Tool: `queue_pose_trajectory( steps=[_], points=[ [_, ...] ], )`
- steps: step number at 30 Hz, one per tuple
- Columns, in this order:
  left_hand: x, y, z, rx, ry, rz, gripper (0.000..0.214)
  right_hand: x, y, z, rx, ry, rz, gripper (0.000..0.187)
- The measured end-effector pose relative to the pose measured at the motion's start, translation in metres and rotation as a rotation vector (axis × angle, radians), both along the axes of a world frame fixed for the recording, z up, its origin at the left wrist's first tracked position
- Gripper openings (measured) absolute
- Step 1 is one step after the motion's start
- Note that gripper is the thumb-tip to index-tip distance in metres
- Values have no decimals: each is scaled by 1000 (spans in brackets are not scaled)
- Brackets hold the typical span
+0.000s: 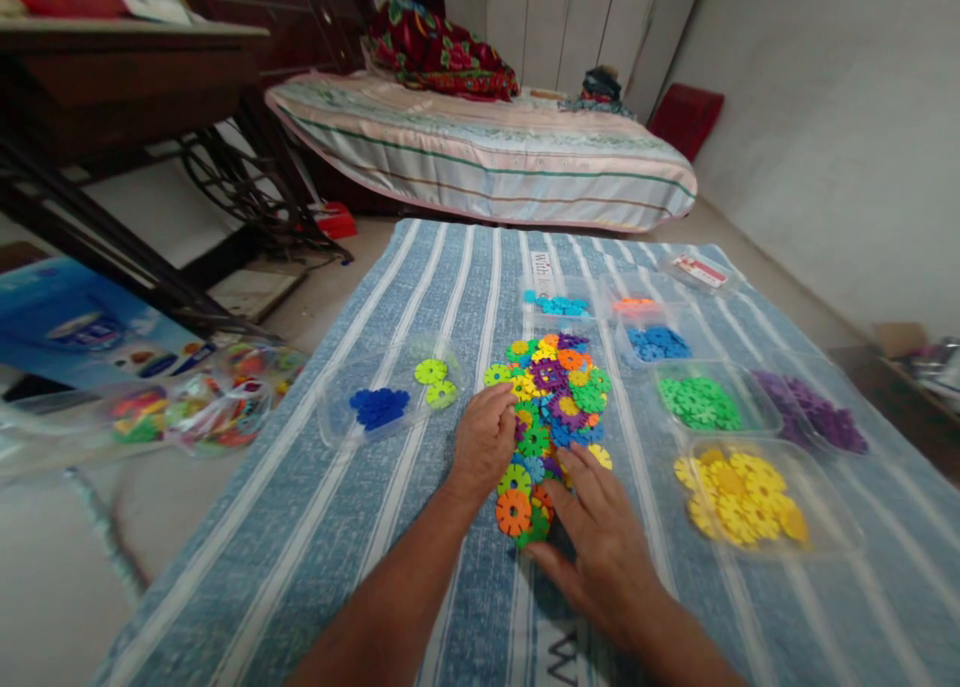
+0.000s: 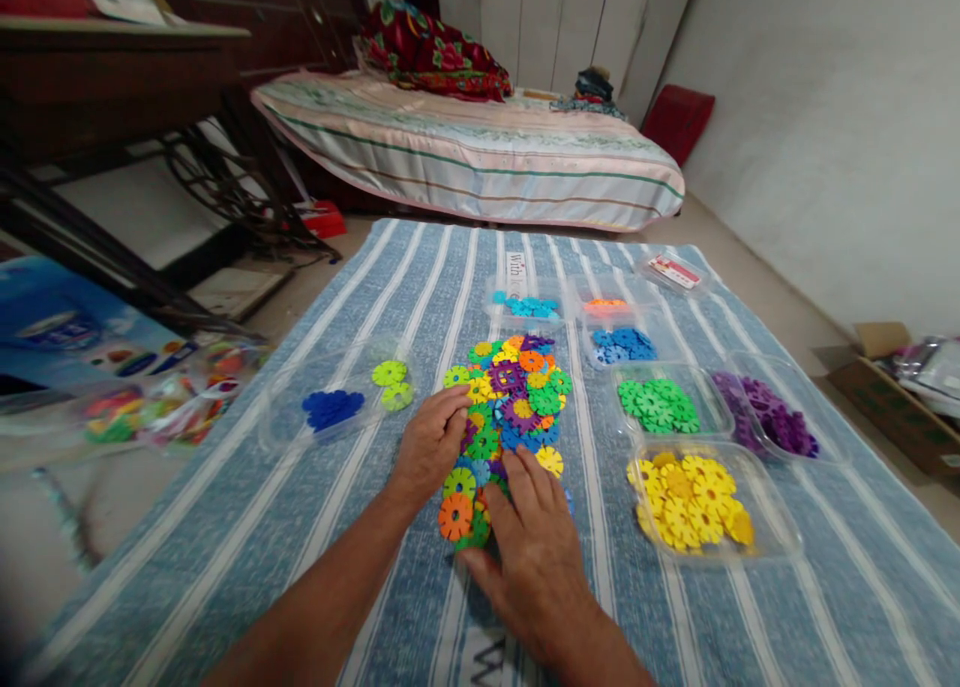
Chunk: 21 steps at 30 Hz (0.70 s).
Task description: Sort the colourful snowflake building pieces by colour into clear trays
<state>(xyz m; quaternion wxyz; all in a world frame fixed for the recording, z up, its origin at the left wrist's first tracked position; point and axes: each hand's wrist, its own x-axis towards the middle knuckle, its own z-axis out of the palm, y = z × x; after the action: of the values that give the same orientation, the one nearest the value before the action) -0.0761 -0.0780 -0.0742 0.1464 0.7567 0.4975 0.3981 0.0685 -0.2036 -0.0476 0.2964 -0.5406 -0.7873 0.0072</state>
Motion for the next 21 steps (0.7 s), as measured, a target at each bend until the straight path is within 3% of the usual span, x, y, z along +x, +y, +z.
queue_pose_trajectory(
  steps=[3, 9, 14, 21],
  points=[
    [1, -1, 2, -12, -2, 5, 24, -6, 0, -1, -47, -35, 16, 42],
    [1, -1, 3, -15, 0, 3, 24, -5, -2, -9, -17, -6, 7, 25],
    [1, -1, 1, -15, -6, 6, 23, 5, -2, -15, 22, 32, 4, 24],
    [0, 2, -2, 22, -2, -7, 24, 10, -3, -10, 47, 153, -28, 10]
  ],
)
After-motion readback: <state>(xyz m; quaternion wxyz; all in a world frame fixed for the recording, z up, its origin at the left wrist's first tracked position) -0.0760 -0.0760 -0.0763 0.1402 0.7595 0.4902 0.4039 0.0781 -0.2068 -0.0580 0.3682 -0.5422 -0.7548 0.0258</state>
